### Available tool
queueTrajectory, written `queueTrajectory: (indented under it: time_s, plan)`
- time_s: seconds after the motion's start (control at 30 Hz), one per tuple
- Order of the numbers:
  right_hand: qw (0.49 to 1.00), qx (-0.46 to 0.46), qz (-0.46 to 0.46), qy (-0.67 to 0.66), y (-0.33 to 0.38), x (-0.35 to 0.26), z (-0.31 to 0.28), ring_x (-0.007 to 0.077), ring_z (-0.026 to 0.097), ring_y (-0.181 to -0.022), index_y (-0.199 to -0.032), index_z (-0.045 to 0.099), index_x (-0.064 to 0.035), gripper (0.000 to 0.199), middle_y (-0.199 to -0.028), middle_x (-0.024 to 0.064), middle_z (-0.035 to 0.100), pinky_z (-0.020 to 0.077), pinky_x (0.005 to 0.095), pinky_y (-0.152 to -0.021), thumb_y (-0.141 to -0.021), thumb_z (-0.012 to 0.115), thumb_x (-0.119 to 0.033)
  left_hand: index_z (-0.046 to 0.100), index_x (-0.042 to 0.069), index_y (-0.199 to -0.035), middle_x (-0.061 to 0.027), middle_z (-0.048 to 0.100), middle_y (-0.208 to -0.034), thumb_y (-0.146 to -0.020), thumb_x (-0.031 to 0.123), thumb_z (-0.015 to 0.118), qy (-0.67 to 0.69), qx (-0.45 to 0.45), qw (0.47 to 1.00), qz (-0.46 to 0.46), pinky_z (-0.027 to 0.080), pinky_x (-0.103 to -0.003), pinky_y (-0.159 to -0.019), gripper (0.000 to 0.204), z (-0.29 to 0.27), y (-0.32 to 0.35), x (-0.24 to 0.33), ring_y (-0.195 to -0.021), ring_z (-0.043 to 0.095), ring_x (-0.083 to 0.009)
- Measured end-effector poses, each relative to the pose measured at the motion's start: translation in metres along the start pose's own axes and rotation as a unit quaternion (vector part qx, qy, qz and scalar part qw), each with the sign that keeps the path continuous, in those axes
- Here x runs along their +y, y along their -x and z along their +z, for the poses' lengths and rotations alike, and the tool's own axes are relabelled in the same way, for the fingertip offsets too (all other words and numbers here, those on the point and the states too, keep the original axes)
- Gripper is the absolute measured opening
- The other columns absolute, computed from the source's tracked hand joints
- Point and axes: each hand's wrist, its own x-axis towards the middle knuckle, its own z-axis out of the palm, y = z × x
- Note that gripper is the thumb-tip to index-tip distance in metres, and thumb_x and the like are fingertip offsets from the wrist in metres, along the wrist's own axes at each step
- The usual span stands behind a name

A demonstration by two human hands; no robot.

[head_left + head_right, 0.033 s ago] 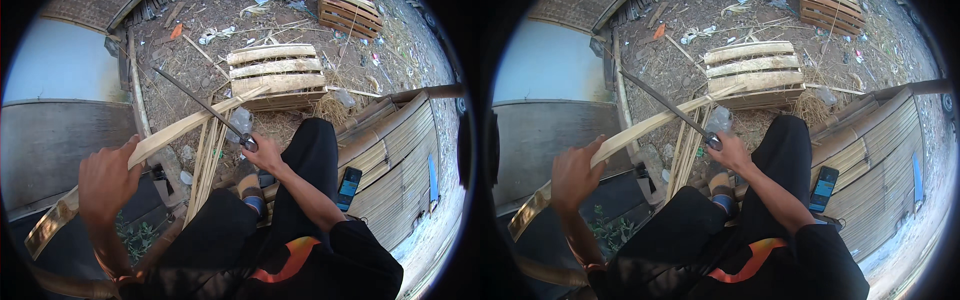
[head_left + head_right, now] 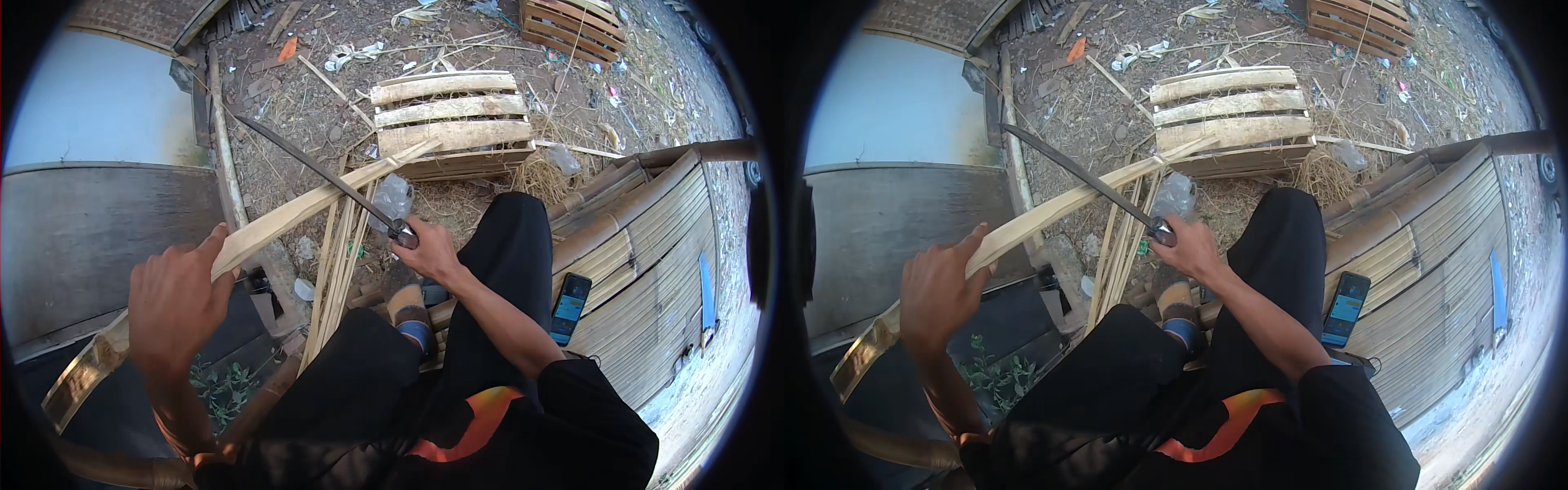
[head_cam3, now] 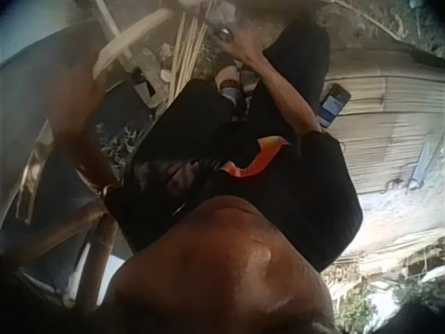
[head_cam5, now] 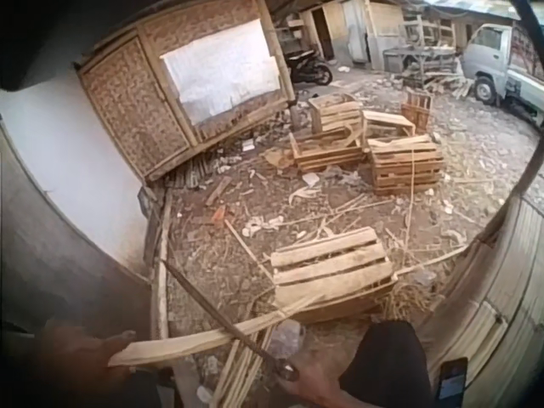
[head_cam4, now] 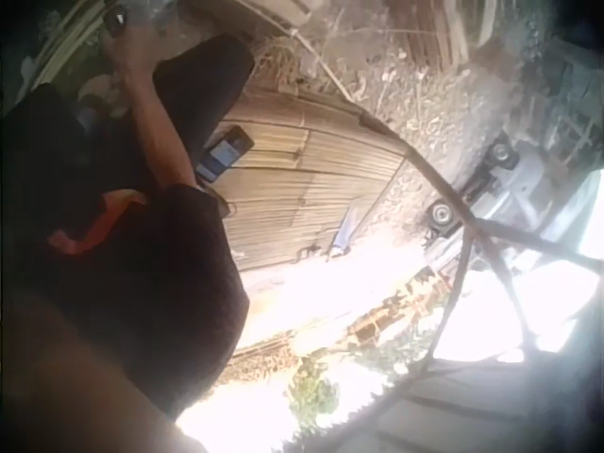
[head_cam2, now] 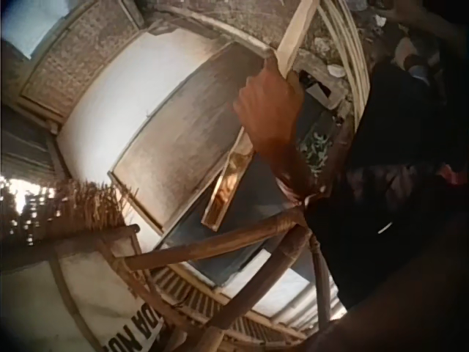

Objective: The person thins bamboo strips by pulling them across the blade of a large knife while seated on a bamboo platform.

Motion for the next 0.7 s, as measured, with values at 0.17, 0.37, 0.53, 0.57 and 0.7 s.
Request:
queueTrajectory:
  time_s: [0.17,0.37,0.53,0.57,0.7]
  plan:
    - [0.999,-0.034,0.009,0.019,-0.016,0.009,0.009,0.0423,0.065,-0.072,-0.092,0.065,-0.0038,0.036,-0.074,0.0225,0.066,0.0526,0.0497,-0.069,-0.073,0.072,-0.034,0.058,0.01,-0.13,-0.0197,0.066,-0.078,-0.086,0.026,0.065,0.024,-0.057,0.998,-0.018,0.046,-0.049,-0.067,0.048,0.001,0.006,0.003,-0.074,0.064,-0.0399]
    - [0.98,-0.005,0.183,0.073,-0.033,0.078,0.011,0.044,0.065,-0.081,-0.098,0.069,-0.0066,0.034,-0.079,0.0252,0.067,0.0524,0.0506,-0.075,-0.074,0.066,-0.031,0.058,0.008,-0.128,-0.0204,0.066,-0.079,-0.087,0.027,0.064,0.034,-0.08,0.996,-0.019,0.046,-0.05,-0.068,0.046,0.01,0.005,0.006,-0.076,0.063,-0.0407]
    - [0.993,-0.03,0.07,0.091,-0.026,0.019,-0.008,0.0433,0.065,-0.077,-0.097,0.068,-0.009,0.032,-0.076,0.0237,0.066,0.0528,0.0504,-0.073,-0.072,0.064,-0.028,0.059,0.008,-0.128,-0.0207,0.066,-0.078,-0.087,0.027,0.064,0.034,-0.052,0.998,-0.019,0.045,-0.05,-0.069,0.045,0.007,0.007,0.003,-0.078,0.063,-0.0408]
    - [0.994,-0.047,0.039,0.095,-0.019,0.002,-0.01,0.0427,0.065,-0.075,-0.096,0.068,-0.0095,0.032,-0.075,0.0231,0.066,0.0529,0.0505,-0.072,-0.071,0.064,-0.027,0.059,0.008,-0.128,-0.0207,0.066,-0.078,-0.087,0.027,0.064,0.036,-0.059,0.997,-0.017,0.045,-0.05,-0.069,0.045,0.009,0.006,0.004,-0.078,0.063,-0.0408]
    - [0.987,-0.077,-0.037,0.138,-0.016,0.007,-0.006,0.0418,0.065,-0.07,-0.095,0.067,-0.0113,0.031,-0.07,0.0205,0.065,0.0527,0.0512,-0.07,-0.067,0.066,-0.026,0.058,0.009,-0.128,-0.0208,0.066,-0.078,-0.087,0.027,0.064,0.029,-0.077,0.996,-0.027,0.045,-0.05,-0.069,0.046,0.009,0.009,0.003,-0.078,0.063,-0.0409]
